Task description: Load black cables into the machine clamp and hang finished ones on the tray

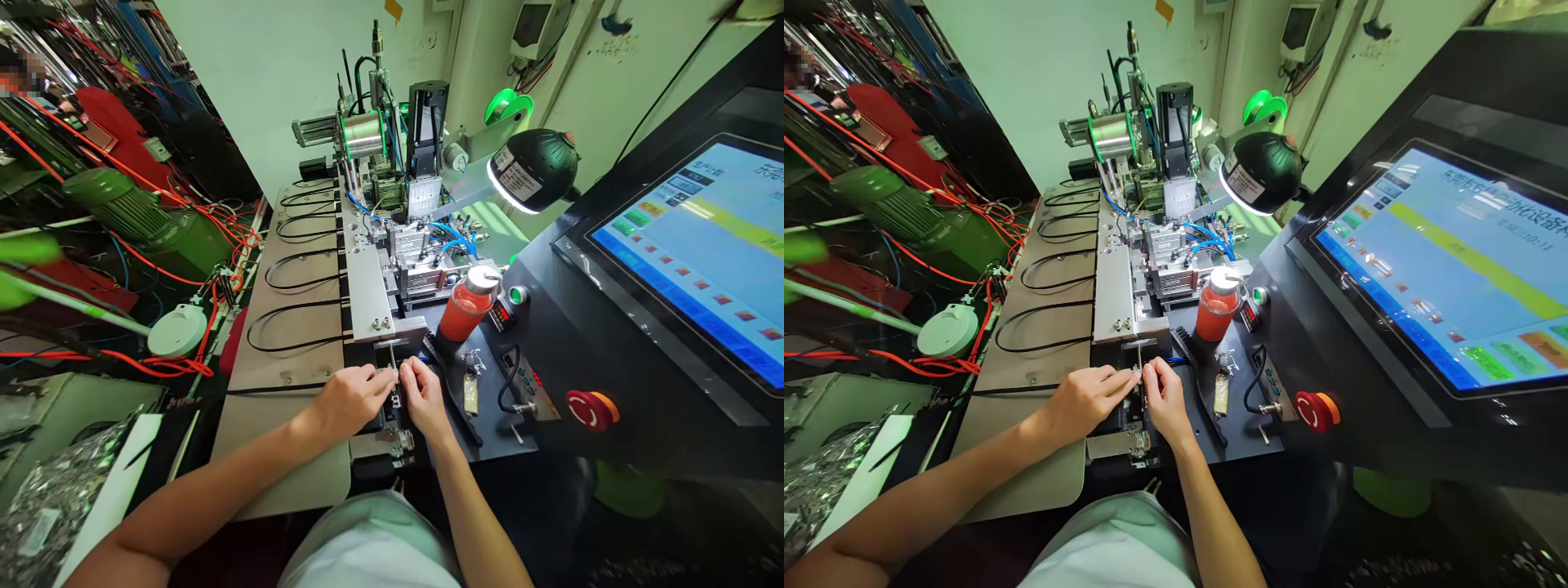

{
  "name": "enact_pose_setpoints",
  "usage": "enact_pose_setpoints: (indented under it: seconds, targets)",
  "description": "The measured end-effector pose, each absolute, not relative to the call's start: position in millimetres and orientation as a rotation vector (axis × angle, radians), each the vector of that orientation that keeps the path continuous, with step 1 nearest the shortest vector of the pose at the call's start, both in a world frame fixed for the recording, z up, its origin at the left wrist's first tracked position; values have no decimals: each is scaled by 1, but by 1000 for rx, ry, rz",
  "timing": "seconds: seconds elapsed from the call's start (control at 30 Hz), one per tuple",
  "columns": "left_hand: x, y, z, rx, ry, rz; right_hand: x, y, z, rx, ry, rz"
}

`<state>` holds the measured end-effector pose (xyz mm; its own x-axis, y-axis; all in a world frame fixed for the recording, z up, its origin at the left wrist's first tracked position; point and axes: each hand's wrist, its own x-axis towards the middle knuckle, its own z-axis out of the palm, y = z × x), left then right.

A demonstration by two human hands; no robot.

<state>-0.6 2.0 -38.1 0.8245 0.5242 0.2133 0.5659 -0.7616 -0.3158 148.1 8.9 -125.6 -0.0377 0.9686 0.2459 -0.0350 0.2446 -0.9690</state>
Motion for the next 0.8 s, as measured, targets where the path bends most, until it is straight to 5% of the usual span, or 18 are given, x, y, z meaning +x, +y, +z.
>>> enact_pose_setpoints:
  seconds: [0.33, 0.5, 0.8]
  targets:
    - [0, 0, -34, -2740, -1118, -49, 157, 10, -125, -1054, -1341, 996]
    - [-9, 3, -30, -2810, -1606, -57, 168, -1, -112, -1046, -1550, 702]
    - [-5, 3, -28, -2781, -1650, 63, 174, -15, -106, -1117, -1572, 416]
